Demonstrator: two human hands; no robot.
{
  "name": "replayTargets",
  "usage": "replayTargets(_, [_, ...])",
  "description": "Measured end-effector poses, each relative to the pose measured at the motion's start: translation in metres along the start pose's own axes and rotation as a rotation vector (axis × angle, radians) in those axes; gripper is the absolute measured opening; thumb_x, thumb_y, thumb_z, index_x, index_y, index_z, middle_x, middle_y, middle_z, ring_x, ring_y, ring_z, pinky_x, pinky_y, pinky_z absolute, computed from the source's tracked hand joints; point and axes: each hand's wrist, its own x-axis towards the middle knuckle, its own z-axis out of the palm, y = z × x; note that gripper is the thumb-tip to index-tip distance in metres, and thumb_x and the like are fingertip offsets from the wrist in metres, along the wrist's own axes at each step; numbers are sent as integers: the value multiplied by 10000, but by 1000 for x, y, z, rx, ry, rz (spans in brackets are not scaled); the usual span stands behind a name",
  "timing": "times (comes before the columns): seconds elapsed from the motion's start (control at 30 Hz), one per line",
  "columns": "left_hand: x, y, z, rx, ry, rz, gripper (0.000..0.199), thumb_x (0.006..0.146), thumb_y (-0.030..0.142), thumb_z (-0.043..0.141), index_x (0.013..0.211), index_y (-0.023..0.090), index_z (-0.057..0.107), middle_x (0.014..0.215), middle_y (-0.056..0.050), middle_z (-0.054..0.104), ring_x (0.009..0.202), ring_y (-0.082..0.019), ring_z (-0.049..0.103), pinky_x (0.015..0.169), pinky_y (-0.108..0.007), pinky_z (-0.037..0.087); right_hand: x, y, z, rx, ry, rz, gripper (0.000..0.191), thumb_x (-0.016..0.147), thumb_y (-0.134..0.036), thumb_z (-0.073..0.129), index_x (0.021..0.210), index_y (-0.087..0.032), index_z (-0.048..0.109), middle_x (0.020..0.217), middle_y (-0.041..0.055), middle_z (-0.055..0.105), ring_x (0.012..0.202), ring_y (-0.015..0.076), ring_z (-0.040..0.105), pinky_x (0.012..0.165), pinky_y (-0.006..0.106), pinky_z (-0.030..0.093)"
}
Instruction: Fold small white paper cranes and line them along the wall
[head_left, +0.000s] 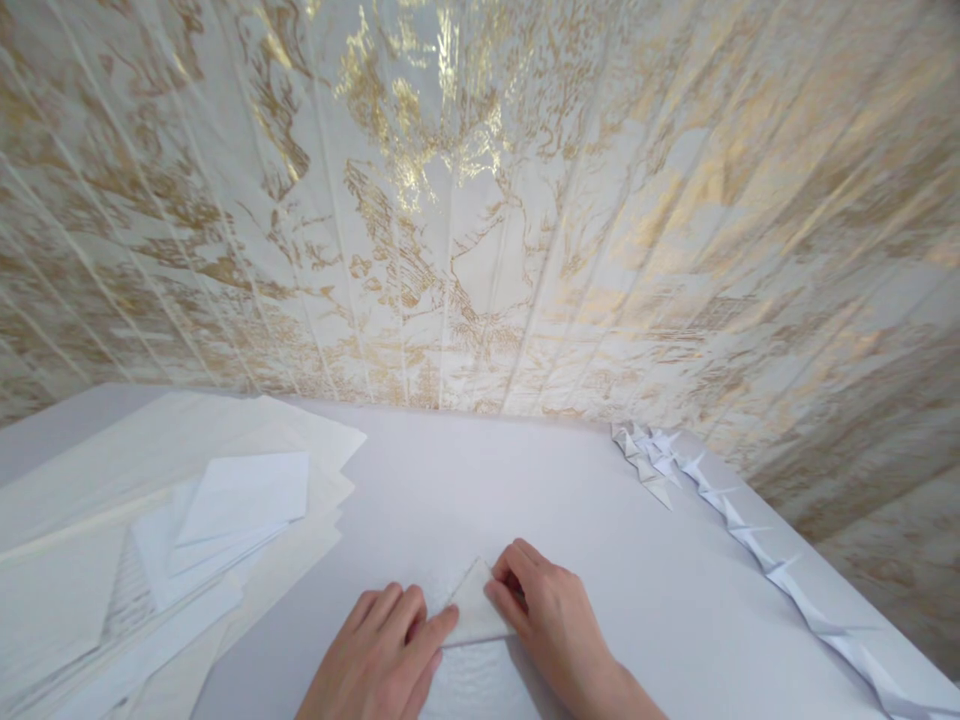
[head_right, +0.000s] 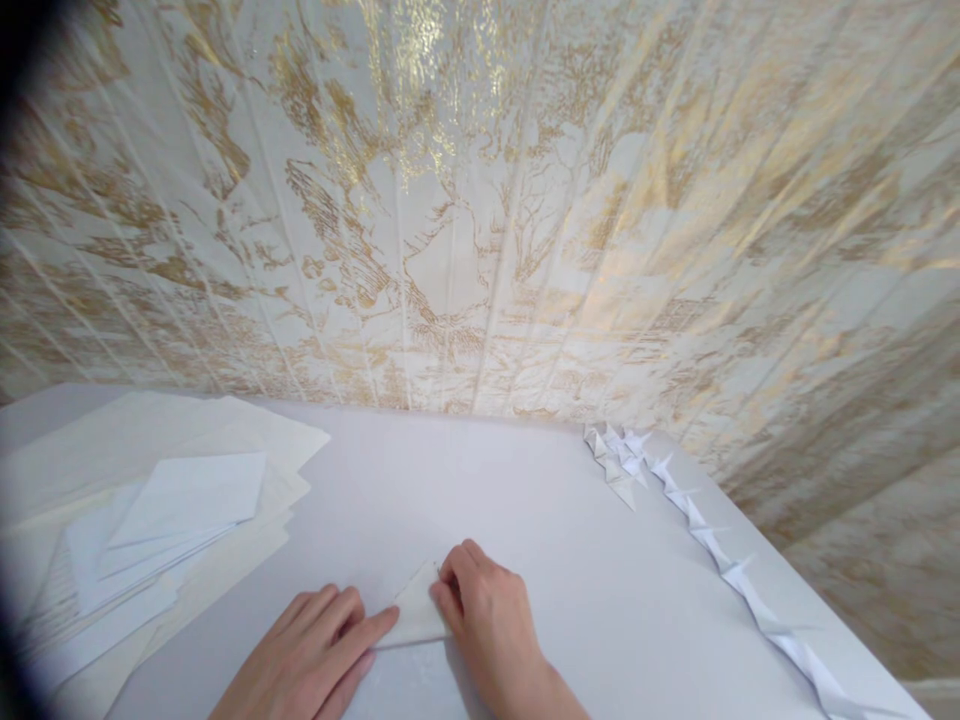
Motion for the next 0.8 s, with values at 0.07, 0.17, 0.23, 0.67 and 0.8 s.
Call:
replayTargets(0.07, [1, -1, -1, -1, -21, 2, 374, 910, 87, 420, 1189, 239, 618, 867, -34, 620, 802, -215, 573, 734, -331, 470, 1, 0, 0, -6, 24, 0, 131, 870, -133, 557, 760, -202, 563, 720, -24, 620, 610, 128, 585, 575, 210, 369])
replayTargets(0.17, [1, -3, -2, 3, -56, 43, 384, 896, 83, 452, 1210, 239, 609, 866, -31, 633, 798, -215, 590, 721, -327, 481, 1, -1, 0, -15, 38, 4, 128, 865, -132, 575, 757, -200, 569, 716, -26, 620, 610, 127, 580, 576, 213, 372])
replayTargets(0.23, [0, -5, -3, 18, -83, 55, 382, 893, 92, 478, 1220, 243, 605, 860, -26, 642, 790, -214, 603, 712, -324, 489, 2, -1, 0, -17, 35, 9, 122, 867, -133, 584, 764, -197, 572, 726, -23, 623, 615, 127, 578, 580, 215, 373])
replayTargets(0.67, [-16, 3, 42, 410, 127, 336, 453, 975, 130, 306, 1363, 206, 525, 1455, -9, 543, 1354, -190, 424, 1060, -336, 364, 3, -3, 3, 11, 47, 50, 137, 863, -140, 613, 735, -182, 593, 703, -18, 623, 611, 125, 570, 575, 210, 362])
replayTargets(0.8, [-18, 3, 44, 393, 102, 346, 443, 993, 187, 306, 1389, 188, 503, 1465, -24, 533, 1369, -193, 413, 1073, -345, 365, 4, -4, 3, 14, 54, 56, 134, 866, -150, 607, 738, -186, 592, 691, -24, 619, 597, 122, 565, 572, 211, 360])
